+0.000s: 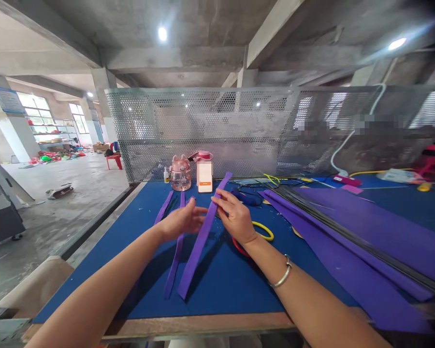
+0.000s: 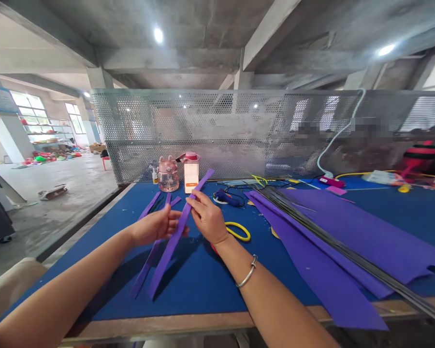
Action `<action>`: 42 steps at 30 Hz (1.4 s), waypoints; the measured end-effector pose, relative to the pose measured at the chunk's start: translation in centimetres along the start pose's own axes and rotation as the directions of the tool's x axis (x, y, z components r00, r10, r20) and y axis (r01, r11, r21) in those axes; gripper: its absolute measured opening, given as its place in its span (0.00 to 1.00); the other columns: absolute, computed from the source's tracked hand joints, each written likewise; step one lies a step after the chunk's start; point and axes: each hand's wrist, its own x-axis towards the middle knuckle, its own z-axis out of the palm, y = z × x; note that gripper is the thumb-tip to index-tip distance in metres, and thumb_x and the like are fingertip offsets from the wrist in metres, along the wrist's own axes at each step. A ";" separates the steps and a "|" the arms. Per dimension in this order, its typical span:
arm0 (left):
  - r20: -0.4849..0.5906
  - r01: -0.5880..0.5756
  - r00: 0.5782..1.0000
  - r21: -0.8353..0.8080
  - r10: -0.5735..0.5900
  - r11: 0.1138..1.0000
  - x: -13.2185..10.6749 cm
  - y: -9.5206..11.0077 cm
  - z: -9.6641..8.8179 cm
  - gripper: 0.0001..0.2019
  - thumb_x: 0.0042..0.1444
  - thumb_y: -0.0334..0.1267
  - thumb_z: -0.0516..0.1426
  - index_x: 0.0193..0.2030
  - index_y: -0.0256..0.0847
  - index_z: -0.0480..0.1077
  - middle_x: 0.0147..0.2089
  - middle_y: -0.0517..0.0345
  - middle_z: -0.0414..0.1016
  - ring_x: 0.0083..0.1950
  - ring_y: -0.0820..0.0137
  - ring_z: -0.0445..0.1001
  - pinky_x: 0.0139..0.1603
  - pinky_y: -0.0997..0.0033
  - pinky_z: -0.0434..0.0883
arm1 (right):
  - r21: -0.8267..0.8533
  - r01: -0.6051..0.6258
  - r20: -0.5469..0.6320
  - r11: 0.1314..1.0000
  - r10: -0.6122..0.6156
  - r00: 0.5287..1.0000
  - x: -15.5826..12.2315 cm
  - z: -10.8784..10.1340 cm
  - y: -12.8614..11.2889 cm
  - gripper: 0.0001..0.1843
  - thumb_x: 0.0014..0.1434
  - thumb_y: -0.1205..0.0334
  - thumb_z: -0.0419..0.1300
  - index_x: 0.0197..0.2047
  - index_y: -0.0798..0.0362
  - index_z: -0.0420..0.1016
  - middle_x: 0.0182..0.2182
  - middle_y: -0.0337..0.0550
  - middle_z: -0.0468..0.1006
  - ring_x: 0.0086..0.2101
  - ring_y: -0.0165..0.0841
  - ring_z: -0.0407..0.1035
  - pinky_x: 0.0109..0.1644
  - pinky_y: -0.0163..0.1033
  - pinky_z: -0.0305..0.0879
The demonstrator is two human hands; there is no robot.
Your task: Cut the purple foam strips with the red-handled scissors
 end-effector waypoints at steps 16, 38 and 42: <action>0.213 0.082 0.974 0.006 -0.081 0.997 -3.0 1.3 -3.5 0.12 0.49 0.45 0.61 0.24 0.38 0.70 0.22 0.58 0.71 0.22 0.74 0.64 0.24 0.73 0.60 | 0.932 -0.228 -0.075 0.281 0.766 0.638 2.4 -1.6 3.8 0.53 0.40 0.71 0.71 0.65 0.33 0.55 0.52 0.42 0.71 0.43 0.35 0.79 0.32 0.30 0.74; -0.610 -0.413 0.791 -0.478 0.045 0.775 -0.1 4.8 0.7 0.22 0.58 0.54 0.60 0.44 0.33 0.75 0.27 0.57 0.71 0.24 0.77 0.67 0.19 0.81 0.63 | 0.949 -0.216 0.019 0.229 0.644 0.765 3.9 -0.9 -4.0 0.29 0.35 0.64 0.75 0.42 0.49 0.71 0.29 0.35 0.80 0.30 0.31 0.75 0.32 0.33 0.74; -0.603 -0.438 0.794 -0.655 -0.077 0.616 -0.5 4.4 0.3 0.19 0.57 0.51 0.62 0.42 0.34 0.74 0.24 0.61 0.69 0.21 0.79 0.64 0.17 0.83 0.60 | 0.913 -0.267 0.032 0.307 0.601 0.799 3.4 -2.0 -4.2 0.21 0.34 0.60 0.77 0.29 0.52 0.72 0.21 0.31 0.74 0.22 0.26 0.68 0.25 0.31 0.69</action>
